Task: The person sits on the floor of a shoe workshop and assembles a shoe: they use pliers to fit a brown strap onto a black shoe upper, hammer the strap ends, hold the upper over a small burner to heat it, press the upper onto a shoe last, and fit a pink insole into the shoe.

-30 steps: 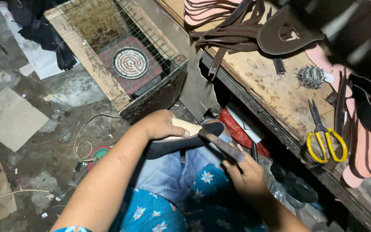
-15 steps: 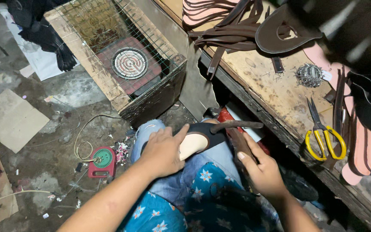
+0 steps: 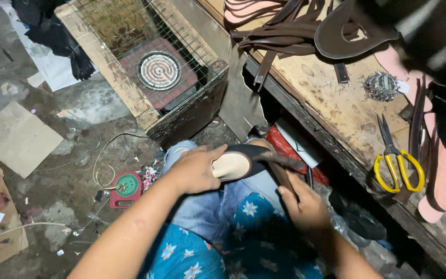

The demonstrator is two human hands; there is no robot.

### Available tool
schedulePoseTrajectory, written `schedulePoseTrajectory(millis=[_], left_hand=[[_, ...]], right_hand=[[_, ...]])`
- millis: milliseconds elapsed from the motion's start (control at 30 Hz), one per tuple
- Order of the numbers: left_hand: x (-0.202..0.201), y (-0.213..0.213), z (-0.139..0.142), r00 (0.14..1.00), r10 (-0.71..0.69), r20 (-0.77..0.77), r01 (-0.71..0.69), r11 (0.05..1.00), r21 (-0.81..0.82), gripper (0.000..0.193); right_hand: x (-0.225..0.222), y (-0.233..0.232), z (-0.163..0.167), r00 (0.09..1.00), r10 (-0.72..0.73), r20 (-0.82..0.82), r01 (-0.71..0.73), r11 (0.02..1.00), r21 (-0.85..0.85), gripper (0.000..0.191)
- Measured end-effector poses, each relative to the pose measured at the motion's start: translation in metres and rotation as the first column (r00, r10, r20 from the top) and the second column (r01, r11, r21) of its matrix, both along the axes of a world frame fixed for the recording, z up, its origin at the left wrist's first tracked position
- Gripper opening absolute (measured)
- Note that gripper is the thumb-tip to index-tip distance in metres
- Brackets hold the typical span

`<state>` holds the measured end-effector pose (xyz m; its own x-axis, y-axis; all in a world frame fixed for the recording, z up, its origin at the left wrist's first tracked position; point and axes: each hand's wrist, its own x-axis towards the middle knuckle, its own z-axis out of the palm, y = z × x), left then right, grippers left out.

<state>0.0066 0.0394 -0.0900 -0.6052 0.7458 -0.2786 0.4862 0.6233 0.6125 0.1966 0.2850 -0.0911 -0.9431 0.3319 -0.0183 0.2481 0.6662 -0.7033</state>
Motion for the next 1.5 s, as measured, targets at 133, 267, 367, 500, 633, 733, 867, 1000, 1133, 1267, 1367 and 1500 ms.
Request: schedulePoseTrajectory(millis=[133, 267, 367, 500, 633, 733, 867, 1000, 1133, 1267, 1367, 1500], left_hand=[[-0.007, 0.003, 0.004, 1.0, 0.014, 0.026, -0.012, 0.998, -0.059, 0.099], [0.016, 0.006, 0.022, 0.989, 0.07, -0.133, -0.068, 0.998, 0.017, 0.103], [0.047, 0.011, 0.031, 0.954, 0.105, -0.279, -0.114, 0.993, -0.017, 0.095], [0.066, 0.012, 0.034, 0.924, 0.112, -0.364, -0.11, 0.994, 0.026, 0.1], [0.064, 0.007, 0.037, 0.925, 0.125, -0.358, -0.116, 0.992, 0.047, 0.099], [0.07, 0.0, 0.043, 0.901, 0.151, -0.406, -0.097, 0.984, 0.151, 0.102], [0.074, -0.001, 0.047, 0.937, 0.163, -0.31, -0.122, 0.981, 0.148, 0.089], [0.055, 0.015, 0.039, 0.996, 0.05, -0.072, -0.061, 0.984, -0.165, 0.074], [0.046, 0.022, 0.033, 0.999, 0.032, -0.017, -0.034, 0.992, -0.125, 0.084], [0.044, 0.023, 0.03, 0.998, 0.051, 0.029, -0.045, 0.984, -0.172, 0.081], [0.044, 0.018, 0.028, 0.994, 0.091, 0.064, -0.079, 0.983, -0.163, 0.076], [0.037, 0.023, 0.026, 0.991, 0.097, 0.091, -0.081, 0.983, -0.166, 0.076]], right_hand=[[0.019, -0.002, 0.0, 0.988, -0.005, 0.151, 0.013, 0.999, -0.047, 0.043], [0.026, 0.0, 0.018, 0.988, 0.145, 0.061, -0.141, 0.988, -0.054, 0.048], [0.021, -0.001, 0.035, 0.996, 0.037, -0.084, -0.046, 0.994, -0.098, 0.046], [0.006, -0.01, 0.043, 0.998, 0.064, 0.005, -0.064, 0.997, 0.035, 0.033], [-0.006, -0.011, 0.037, 0.991, 0.121, 0.054, -0.13, 0.967, 0.221, 0.036], [-0.004, 0.009, 0.039, 0.997, 0.06, -0.043, -0.048, 0.973, 0.227, 0.045], [0.014, 0.034, 0.05, 0.972, -0.193, 0.137, 0.181, 0.979, 0.092, 0.057], [0.034, 0.019, 0.048, 0.995, -0.083, -0.057, 0.083, 0.997, -0.009, 0.048], [0.045, -0.006, 0.029, 0.999, 0.035, -0.008, -0.034, 0.992, 0.12, 0.028], [0.044, 0.003, 0.009, 0.994, -0.064, 0.089, 0.044, 0.977, 0.21, 0.029], [0.047, 0.036, 0.01, 0.985, -0.134, 0.111, 0.1, 0.959, 0.266, 0.049], [0.061, 0.042, 0.014, 0.994, -0.08, -0.069, 0.083, 0.996, 0.046, 0.05]])
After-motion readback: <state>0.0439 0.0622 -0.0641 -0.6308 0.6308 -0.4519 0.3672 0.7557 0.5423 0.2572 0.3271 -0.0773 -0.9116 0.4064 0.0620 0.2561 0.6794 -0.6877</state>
